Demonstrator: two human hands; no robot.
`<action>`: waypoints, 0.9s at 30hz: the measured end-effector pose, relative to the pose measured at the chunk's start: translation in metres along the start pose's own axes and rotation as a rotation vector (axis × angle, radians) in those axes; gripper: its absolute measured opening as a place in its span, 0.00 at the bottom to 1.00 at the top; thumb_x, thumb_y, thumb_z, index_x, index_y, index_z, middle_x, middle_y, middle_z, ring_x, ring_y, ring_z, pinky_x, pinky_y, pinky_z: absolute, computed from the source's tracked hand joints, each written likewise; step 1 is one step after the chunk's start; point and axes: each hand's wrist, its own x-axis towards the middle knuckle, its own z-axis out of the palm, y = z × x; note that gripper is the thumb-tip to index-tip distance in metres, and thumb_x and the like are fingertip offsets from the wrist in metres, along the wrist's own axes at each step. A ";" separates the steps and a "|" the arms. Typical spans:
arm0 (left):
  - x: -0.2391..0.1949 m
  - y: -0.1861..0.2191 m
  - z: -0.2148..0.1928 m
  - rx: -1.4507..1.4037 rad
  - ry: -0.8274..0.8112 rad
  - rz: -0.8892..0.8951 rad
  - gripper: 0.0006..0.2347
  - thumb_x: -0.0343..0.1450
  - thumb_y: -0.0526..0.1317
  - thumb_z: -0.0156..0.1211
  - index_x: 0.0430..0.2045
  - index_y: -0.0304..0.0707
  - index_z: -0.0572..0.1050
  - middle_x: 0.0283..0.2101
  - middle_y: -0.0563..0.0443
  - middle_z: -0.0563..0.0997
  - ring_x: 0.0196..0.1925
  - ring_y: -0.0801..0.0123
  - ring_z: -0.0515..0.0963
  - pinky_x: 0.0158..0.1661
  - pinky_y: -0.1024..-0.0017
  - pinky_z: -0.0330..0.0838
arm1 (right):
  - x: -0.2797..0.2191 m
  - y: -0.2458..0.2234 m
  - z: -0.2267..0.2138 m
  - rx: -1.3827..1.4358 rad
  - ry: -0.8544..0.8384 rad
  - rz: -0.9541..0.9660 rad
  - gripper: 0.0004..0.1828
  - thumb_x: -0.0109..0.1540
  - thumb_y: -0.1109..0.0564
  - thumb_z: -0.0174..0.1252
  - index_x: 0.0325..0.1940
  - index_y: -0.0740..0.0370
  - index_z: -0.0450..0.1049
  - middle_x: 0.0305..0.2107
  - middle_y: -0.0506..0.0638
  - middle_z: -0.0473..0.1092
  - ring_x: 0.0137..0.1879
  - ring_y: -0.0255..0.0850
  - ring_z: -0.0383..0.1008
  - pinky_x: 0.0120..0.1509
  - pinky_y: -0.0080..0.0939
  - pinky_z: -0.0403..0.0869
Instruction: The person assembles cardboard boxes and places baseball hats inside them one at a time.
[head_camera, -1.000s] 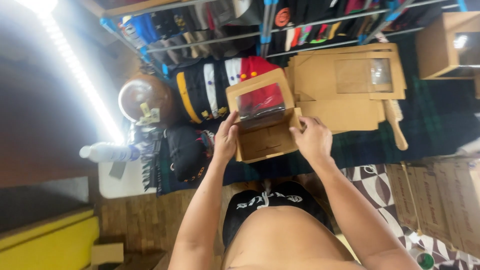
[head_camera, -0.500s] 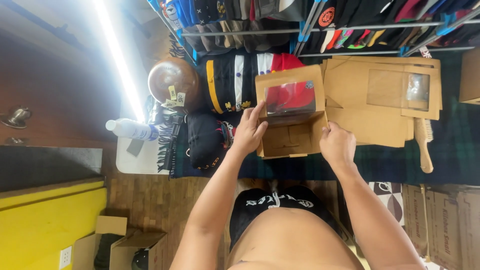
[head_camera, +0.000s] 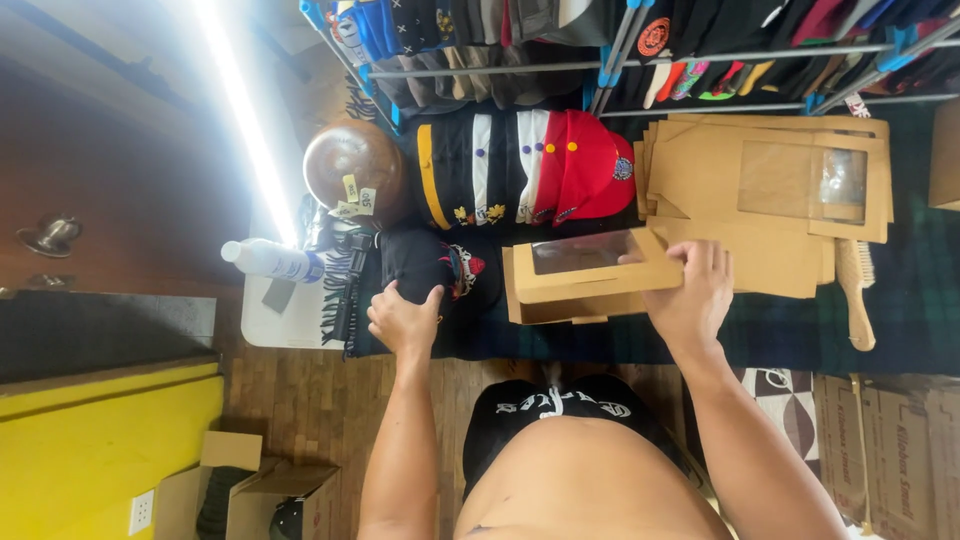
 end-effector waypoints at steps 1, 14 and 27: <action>0.004 0.004 -0.001 -0.066 -0.049 -0.057 0.35 0.55 0.62 0.76 0.52 0.45 0.75 0.48 0.48 0.79 0.54 0.54 0.77 0.52 0.53 0.69 | -0.001 0.000 0.002 0.008 -0.028 0.023 0.24 0.53 0.48 0.77 0.39 0.52 0.67 0.32 0.44 0.68 0.42 0.48 0.77 0.45 0.45 0.77; -0.030 0.062 -0.181 -1.400 -0.463 -0.053 0.10 0.69 0.28 0.62 0.42 0.39 0.75 0.40 0.45 0.84 0.42 0.66 0.85 0.44 0.66 0.82 | -0.001 0.017 0.028 0.350 -0.175 -0.038 0.13 0.54 0.61 0.72 0.42 0.54 0.85 0.30 0.48 0.78 0.38 0.43 0.81 0.38 0.35 0.79; -0.068 0.141 -0.172 -1.933 -0.935 -0.362 0.07 0.71 0.37 0.55 0.37 0.39 0.78 0.34 0.36 0.83 0.34 0.55 0.85 0.42 0.60 0.82 | 0.025 -0.063 -0.040 0.887 -0.330 -0.583 0.10 0.59 0.55 0.68 0.42 0.60 0.85 0.44 0.57 0.80 0.55 0.58 0.81 0.59 0.50 0.77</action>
